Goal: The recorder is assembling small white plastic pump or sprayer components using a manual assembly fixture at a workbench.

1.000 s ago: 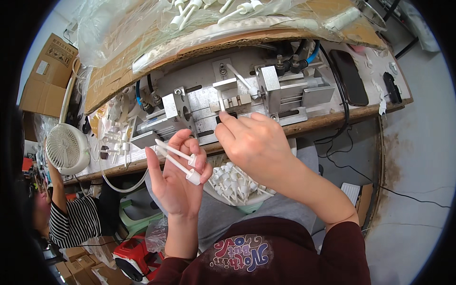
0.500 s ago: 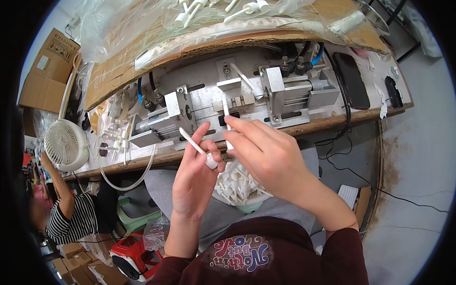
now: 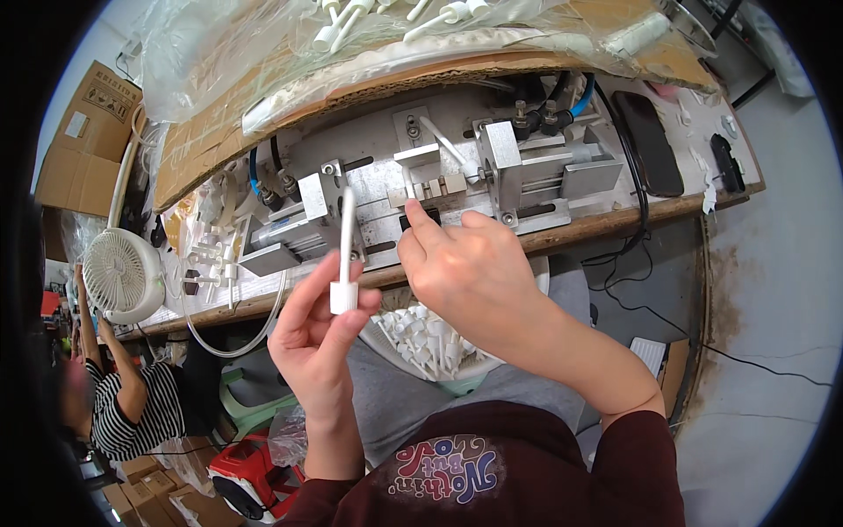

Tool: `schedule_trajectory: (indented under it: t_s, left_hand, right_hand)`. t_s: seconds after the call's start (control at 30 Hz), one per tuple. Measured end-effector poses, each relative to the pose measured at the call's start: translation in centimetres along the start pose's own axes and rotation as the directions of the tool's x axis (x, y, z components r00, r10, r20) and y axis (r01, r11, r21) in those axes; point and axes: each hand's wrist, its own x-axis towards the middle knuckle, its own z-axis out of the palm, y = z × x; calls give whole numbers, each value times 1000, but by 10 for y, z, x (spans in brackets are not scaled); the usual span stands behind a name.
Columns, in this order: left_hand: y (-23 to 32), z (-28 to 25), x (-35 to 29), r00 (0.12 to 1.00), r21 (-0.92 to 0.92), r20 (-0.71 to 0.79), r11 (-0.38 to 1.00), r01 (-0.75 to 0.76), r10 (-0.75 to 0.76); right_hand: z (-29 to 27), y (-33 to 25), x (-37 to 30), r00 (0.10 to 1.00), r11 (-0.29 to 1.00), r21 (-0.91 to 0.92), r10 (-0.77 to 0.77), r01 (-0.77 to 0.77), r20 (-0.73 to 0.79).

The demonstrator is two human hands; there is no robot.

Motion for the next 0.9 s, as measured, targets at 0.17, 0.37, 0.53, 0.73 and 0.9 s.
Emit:
schedule_trajectory:
  t_s: [0.17,0.37,0.53,0.73,0.9]
  left_hand:
    - [-2,-7,0,953,309,27,904,-295,302]
    - [-5,-1,8,900,630,173,657,-413,400]
    - [-12,7,9,882,704,240,553,-446,406]
    - [-25,16,27,808,753,351,370,-544,474]
    - [-27,21,37,777,810,471,144,-568,417]
  right_hand:
    - [-24,17,18,975,970,237,104,-55,-198]
    - [-5,60,53,970,995,3,100,-101,-223]
    - [-4,68,77,926,932,-181,342,-313,162]
    - [3,66,71,970,941,-253,240,-223,37]
    - [-7,60,59,941,959,57,284,-278,-182]
